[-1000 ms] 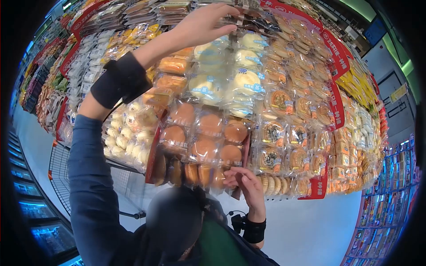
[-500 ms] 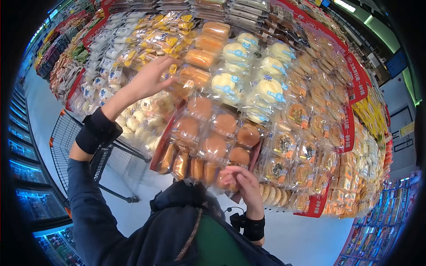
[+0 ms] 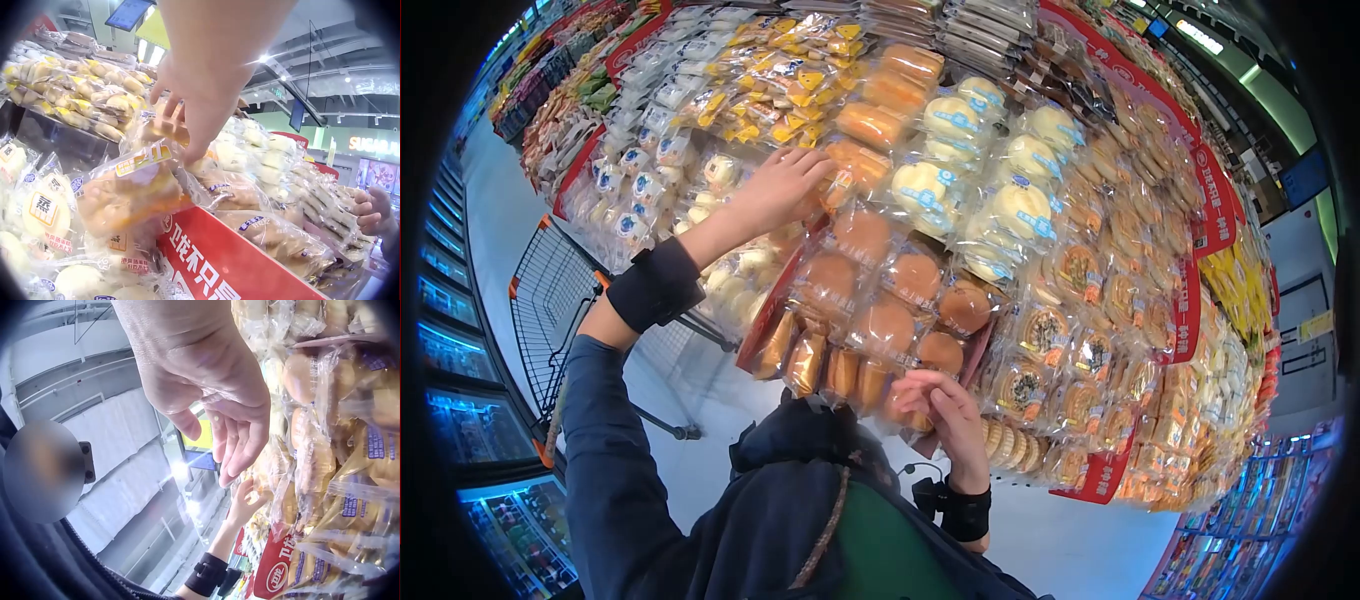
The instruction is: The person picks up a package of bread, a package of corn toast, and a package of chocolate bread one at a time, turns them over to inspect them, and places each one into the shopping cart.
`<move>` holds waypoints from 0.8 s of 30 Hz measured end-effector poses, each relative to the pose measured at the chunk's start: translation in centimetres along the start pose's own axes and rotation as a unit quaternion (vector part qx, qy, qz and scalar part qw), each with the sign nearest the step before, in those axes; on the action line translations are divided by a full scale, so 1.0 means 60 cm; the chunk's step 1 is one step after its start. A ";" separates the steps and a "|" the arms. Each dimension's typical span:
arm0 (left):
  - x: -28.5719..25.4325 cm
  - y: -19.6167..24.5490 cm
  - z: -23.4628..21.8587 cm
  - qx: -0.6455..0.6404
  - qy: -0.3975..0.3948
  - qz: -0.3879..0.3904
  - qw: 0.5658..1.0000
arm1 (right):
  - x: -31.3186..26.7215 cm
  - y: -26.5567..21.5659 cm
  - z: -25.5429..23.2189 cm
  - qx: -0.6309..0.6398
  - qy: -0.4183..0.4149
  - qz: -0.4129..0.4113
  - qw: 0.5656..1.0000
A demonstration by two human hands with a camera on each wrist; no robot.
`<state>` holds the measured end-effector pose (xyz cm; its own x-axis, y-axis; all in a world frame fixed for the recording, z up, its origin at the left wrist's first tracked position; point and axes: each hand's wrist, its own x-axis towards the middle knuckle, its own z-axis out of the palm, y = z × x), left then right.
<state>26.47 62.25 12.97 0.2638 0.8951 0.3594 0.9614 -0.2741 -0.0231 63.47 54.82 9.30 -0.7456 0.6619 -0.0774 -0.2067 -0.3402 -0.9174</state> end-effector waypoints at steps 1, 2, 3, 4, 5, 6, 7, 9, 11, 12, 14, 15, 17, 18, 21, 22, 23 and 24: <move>0.002 0.000 0.008 0.005 0.007 -0.005 1.000 | 0.001 -0.001 0.003 0.000 0.000 0.000 1.000; 0.003 -0.001 0.017 0.011 0.014 -0.011 1.000 | 0.001 -0.002 0.005 0.000 0.001 0.000 1.000; 0.003 -0.004 0.028 0.014 0.018 -0.021 1.000 | 0.002 -0.002 0.008 0.000 0.001 0.002 1.000; 0.006 -0.006 0.038 0.017 0.021 -0.031 0.999 | 0.003 -0.003 0.010 0.000 0.002 0.004 1.000; 0.006 -0.011 0.045 0.021 0.025 -0.039 0.999 | 0.005 -0.003 0.012 0.000 0.003 0.005 1.000; 0.005 -0.013 0.044 0.015 0.027 -0.037 0.999 | 0.005 -0.003 0.014 -0.002 0.004 0.005 1.000; 0.004 -0.014 0.043 0.009 0.029 -0.034 0.999 | 0.006 -0.002 0.014 -0.004 0.005 0.006 1.000; 0.000 -0.017 0.040 -0.018 0.054 -0.031 0.998 | 0.006 -0.001 0.016 -0.004 0.006 0.006 1.000; -0.010 -0.019 0.033 -0.060 0.098 -0.032 0.993 | 0.008 0.000 0.020 0.003 0.007 0.007 1.000; -0.012 -0.017 0.024 -0.076 0.117 -0.035 0.990 | 0.009 0.000 0.023 0.003 0.010 0.008 1.000; -0.011 -0.011 0.000 -0.108 0.156 -0.042 0.981 | 0.010 0.001 0.028 0.004 0.014 0.011 1.000; -0.007 -0.012 -0.005 -0.117 0.175 -0.036 0.977 | 0.011 0.002 0.030 0.010 0.013 0.012 1.000; 0.006 -0.017 -0.013 -0.135 0.216 -0.023 0.967 | 0.012 0.006 0.032 0.019 0.010 0.012 1.000; 0.015 -0.019 -0.026 -0.131 0.221 -0.017 0.966 | 0.012 0.006 0.033 0.020 0.013 0.014 1.000; 0.061 -0.035 -0.054 -0.089 0.270 0.001 0.959 | 0.011 0.008 0.036 0.024 0.023 0.016 0.999; 0.085 -0.043 -0.065 -0.088 0.261 0.008 0.961 | 0.011 0.011 0.034 0.024 0.026 0.016 0.999; 0.109 -0.049 -0.083 -0.087 0.252 0.015 0.964 | 0.012 0.013 0.034 0.023 0.028 0.015 0.999; 0.132 -0.057 -0.095 -0.087 0.242 0.021 0.966 | 0.013 0.015 0.036 0.018 0.029 0.012 0.999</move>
<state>24.85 68.29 21.21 0.1952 0.6236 0.7569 0.9117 -0.3998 0.0943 61.35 53.58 9.28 -0.7129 0.6905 -0.1223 -0.2134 -0.3797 -0.9001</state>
